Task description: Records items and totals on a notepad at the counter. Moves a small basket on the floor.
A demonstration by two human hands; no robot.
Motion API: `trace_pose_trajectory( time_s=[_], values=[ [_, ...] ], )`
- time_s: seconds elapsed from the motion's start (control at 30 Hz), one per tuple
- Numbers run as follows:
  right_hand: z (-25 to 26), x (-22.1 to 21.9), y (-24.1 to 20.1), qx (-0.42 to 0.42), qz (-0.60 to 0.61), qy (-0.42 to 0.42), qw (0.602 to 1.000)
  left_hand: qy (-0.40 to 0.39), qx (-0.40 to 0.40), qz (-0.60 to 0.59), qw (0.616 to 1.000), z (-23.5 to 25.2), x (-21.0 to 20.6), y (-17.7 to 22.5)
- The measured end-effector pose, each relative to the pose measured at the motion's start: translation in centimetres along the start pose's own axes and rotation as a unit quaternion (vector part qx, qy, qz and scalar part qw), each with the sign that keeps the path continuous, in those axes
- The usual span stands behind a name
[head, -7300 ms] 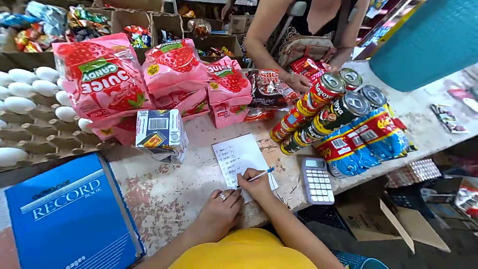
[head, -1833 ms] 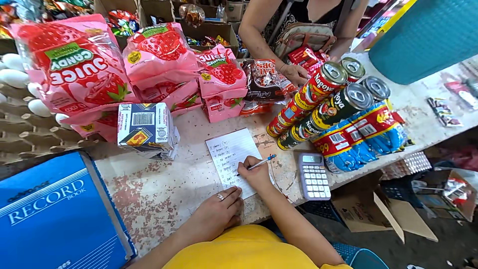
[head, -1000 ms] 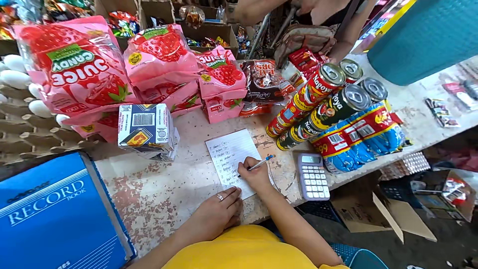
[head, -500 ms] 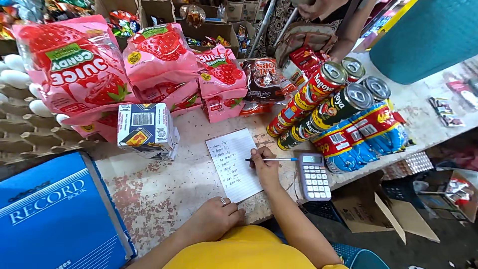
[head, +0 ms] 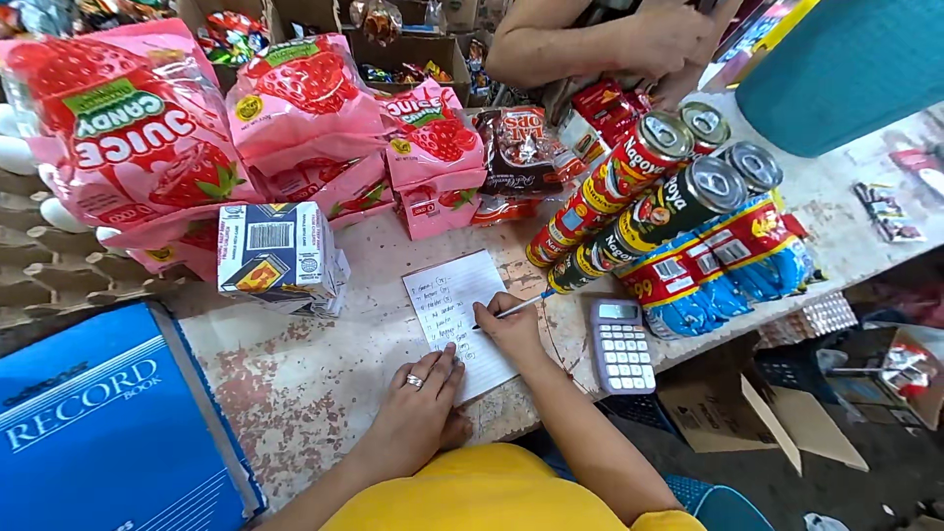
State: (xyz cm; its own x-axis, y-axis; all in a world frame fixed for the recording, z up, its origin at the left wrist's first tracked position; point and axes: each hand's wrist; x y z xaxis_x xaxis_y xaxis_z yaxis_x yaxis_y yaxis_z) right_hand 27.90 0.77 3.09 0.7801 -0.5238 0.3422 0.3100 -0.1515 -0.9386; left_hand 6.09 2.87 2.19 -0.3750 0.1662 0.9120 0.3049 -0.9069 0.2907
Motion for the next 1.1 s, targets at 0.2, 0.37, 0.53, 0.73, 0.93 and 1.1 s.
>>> trace_pose_trajectory(
  time_s=[0.2,0.37,0.53,0.73,0.93,1.1],
  values=[
    [-0.08,-0.06,-0.03,-0.003,-0.037,-0.012,0.999,-0.019,0.003,0.015,1.0,0.0,0.27,0.06],
    [-0.17,-0.09,-0.08,0.005,-0.071,-0.02,0.997,-0.03,0.008,0.009,0.999,0.09,0.39,0.16],
    [-0.2,-0.2,0.0,0.008,-0.071,-0.004,0.997,-0.035,0.006,0.015,0.999,0.14,0.48,0.13],
    [-0.8,-0.6,-0.02,0.065,-0.103,0.019,0.992,-0.038,0.002,0.022,0.999,0.11,0.52,0.05],
    [-0.37,-0.49,0.15,0.057,-0.075,0.015,0.995,-0.033,0.0,0.036,0.999,0.06,0.44,0.07],
    [-0.17,-0.41,-0.18,0.047,-0.075,0.016,0.996,-0.033,-0.001,0.043,0.999,0.06,0.44,0.12]
  ],
)
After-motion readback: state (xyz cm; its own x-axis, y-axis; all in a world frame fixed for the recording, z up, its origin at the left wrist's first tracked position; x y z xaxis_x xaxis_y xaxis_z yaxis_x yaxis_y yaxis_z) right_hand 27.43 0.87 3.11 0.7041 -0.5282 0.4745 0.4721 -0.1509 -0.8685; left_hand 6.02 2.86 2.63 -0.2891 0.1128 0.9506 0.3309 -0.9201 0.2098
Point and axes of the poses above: each hand's wrist, its own z-axis towards the middle knuckle, its own x-axis out of the back of the hand, y = z × x, and after that the axes turned 2 degrees about y, right-handed
